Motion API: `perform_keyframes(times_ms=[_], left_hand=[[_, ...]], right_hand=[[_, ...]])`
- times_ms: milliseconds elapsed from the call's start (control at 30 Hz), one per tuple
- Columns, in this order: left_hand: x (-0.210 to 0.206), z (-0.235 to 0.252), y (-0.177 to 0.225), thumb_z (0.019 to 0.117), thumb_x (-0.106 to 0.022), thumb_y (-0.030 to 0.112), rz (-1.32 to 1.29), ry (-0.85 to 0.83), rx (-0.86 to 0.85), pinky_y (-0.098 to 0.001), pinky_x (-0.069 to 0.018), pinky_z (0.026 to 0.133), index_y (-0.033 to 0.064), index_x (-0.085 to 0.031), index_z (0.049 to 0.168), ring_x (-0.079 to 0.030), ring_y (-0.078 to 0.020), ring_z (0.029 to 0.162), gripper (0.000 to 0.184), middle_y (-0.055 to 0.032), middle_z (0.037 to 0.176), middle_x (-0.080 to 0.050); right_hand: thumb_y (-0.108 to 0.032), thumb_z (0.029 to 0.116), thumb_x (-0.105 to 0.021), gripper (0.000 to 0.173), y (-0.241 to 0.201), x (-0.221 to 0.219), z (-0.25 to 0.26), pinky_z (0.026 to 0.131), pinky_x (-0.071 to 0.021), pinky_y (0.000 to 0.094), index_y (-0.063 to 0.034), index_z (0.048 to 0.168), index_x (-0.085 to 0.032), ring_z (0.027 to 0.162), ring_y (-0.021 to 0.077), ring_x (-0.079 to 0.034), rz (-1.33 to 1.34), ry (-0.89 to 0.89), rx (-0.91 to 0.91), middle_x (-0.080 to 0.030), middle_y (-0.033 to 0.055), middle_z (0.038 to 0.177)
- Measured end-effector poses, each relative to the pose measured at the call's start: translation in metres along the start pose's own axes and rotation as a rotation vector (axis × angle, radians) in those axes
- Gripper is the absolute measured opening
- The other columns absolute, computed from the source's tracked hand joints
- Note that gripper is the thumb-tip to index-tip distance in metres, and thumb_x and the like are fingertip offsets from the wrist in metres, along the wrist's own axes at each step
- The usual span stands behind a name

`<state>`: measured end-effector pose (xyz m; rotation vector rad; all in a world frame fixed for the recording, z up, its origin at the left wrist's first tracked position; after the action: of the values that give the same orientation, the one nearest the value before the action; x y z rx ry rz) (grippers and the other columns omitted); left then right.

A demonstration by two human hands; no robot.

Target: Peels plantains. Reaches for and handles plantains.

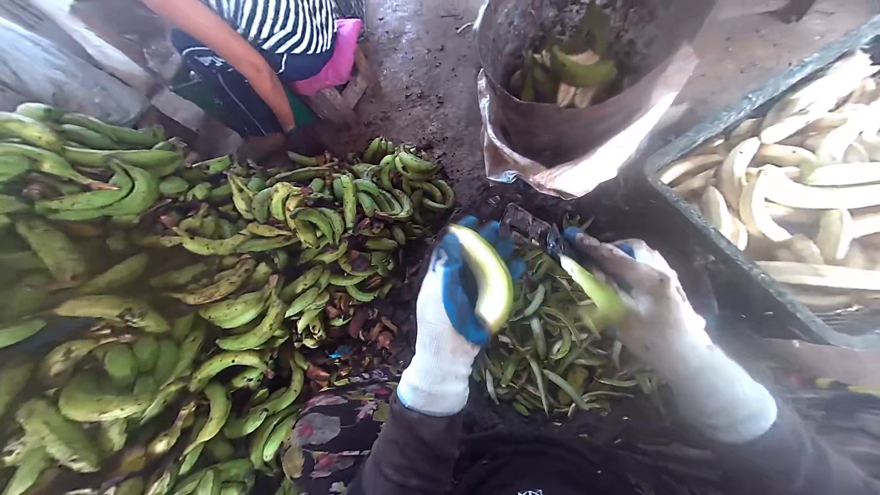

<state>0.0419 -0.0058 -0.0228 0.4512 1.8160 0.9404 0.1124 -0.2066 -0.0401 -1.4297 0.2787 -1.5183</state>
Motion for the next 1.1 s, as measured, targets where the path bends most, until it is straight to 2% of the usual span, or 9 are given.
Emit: perform_keyframes(times_ms=[100, 133, 200, 300, 433, 600, 833, 967, 1100], left_hand=[[-0.001, 0.016, 0.006, 0.1096, -0.036, 0.044, -0.207, 0.175, -0.156, -0.0423, -0.0573, 0.094, 0.0203, -0.055, 0.129, -0.067, -0.0215, 0.114, 0.036, -0.0033, 0.121, -0.067], [0.001, 0.015, 0.002, 0.1092, -0.038, 0.045, -0.161, 0.095, -0.127, -0.0396, -0.0563, 0.096, 0.023, -0.054, 0.13, -0.066, -0.0186, 0.115, 0.035, -0.0015, 0.122, -0.066], [-0.004, 0.005, -0.009, 0.1099, -0.032, 0.044, 0.14, -0.123, 0.04, -0.0292, -0.0592, 0.08, 0.0218, -0.051, 0.137, -0.068, -0.0115, 0.096, 0.04, -0.0009, 0.112, -0.067], [-0.011, -0.008, -0.031, 0.1064, -0.037, 0.036, 0.21, -0.338, 0.242, -0.0358, -0.061, 0.075, 0.0115, -0.047, 0.146, -0.071, -0.0209, 0.086, 0.047, -0.0122, 0.107, -0.069], [0.013, -0.002, -0.023, 0.1107, -0.033, 0.036, -0.136, -0.103, 0.097, -0.0396, -0.057, 0.095, 0.0187, -0.048, 0.14, -0.067, -0.0219, 0.112, 0.038, -0.0062, 0.124, -0.067], [0.038, 0.006, 0.002, 0.1099, -0.025, 0.033, -0.197, 0.137, -0.03, -0.0378, -0.0584, 0.091, 0.0161, -0.055, 0.116, -0.067, -0.0181, 0.109, 0.035, -0.0033, 0.116, -0.066], [0.069, 0.006, 0.007, 0.1094, -0.024, 0.033, -0.382, 0.23, -0.083, -0.0379, -0.0616, 0.083, 0.0107, -0.055, 0.112, -0.071, -0.0197, 0.098, 0.039, -0.007, 0.105, -0.069], [0.082, 0.002, 0.018, 0.1094, -0.02, 0.035, -0.376, 0.269, -0.108, -0.0369, -0.0629, 0.079, 0.0095, -0.057, 0.112, -0.072, -0.0193, 0.096, 0.045, -0.0067, 0.104, -0.07], [0.097, 0.006, 0.025, 0.109, -0.013, 0.038, -0.326, 0.273, -0.136, -0.0367, -0.064, 0.071, 0.0082, -0.058, 0.111, -0.074, -0.0201, 0.091, 0.054, -0.0083, 0.101, -0.071]], right_hand=[[-0.033, 0.101, -0.056, 0.031, -0.023, -0.015, -0.027, 0.088, -0.05, 0.0518, -0.0226, 0.124, -0.075, 0.102, 0.0276, -0.066, 0.094, 0.129, 0.171, -0.07, 0.0146, 0.112], [-0.029, 0.1012, -0.056, 0.029, -0.024, -0.02, -0.029, 0.091, -0.0473, 0.0531, -0.024, 0.122, -0.076, 0.105, 0.0287, -0.065, 0.084, 0.155, 0.183, -0.07, 0.0148, 0.112], [-0.024, 0.1012, -0.054, 0.031, -0.012, -0.019, -0.017, 0.084, -0.0482, 0.0567, -0.0243, 0.123, -0.076, 0.101, 0.0328, -0.065, 0.005, 0.168, 0.154, -0.069, 0.0158, 0.11], [-0.023, 0.0988, -0.052, 0.036, 0.007, -0.011, 0.004, 0.08, -0.0476, 0.0576, -0.0253, 0.127, -0.074, 0.097, 0.0363, -0.064, -0.103, 0.067, 0.032, -0.068, 0.0159, 0.105], [-0.02, 0.1004, -0.056, 0.04, 0.03, -0.011, 0.0, 0.085, -0.0501, 0.0637, -0.0226, 0.139, -0.066, 0.106, 0.0423, -0.065, -0.165, -0.152, -0.085, -0.068, 0.0221, 0.115], [-0.023, 0.0977, -0.066, 0.039, 0.074, -0.016, 0.004, 0.1, -0.0433, 0.0673, -0.0194, 0.137, -0.067, 0.12, 0.0446, -0.062, -0.382, -0.324, -0.188, -0.066, 0.023, 0.129], [-0.032, 0.0994, -0.062, 0.042, 0.097, -0.091, 0.017, 0.098, -0.0431, 0.0678, -0.0208, 0.139, -0.064, 0.125, 0.0468, -0.056, -0.504, -0.597, -0.325, -0.062, 0.0255, 0.132], [-0.032, 0.1066, -0.05, 0.059, 0.096, -0.147, 0.046, 0.105, -0.0454, 0.0628, -0.0223, 0.162, -0.032, 0.127, 0.0413, -0.06, -0.223, -0.631, -0.542, -0.062, 0.0226, 0.138], [-0.038, 0.1106, -0.037, 0.064, 0.11, -0.202, 0.075, 0.106, -0.0442, 0.0637, -0.0244, 0.167, -0.01, 0.129, 0.0434, -0.058, 0.039, -0.57, -0.762, -0.058, 0.0251, 0.142]])
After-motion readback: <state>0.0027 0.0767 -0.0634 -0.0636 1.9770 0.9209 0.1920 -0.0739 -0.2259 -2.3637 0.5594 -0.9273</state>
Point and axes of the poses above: each hand's wrist, its own z-axis towards the middle knuckle, its own x-axis out of the back of the hand, y = z × x, the point moved 3 cm from there along z, towards the middle knuckle
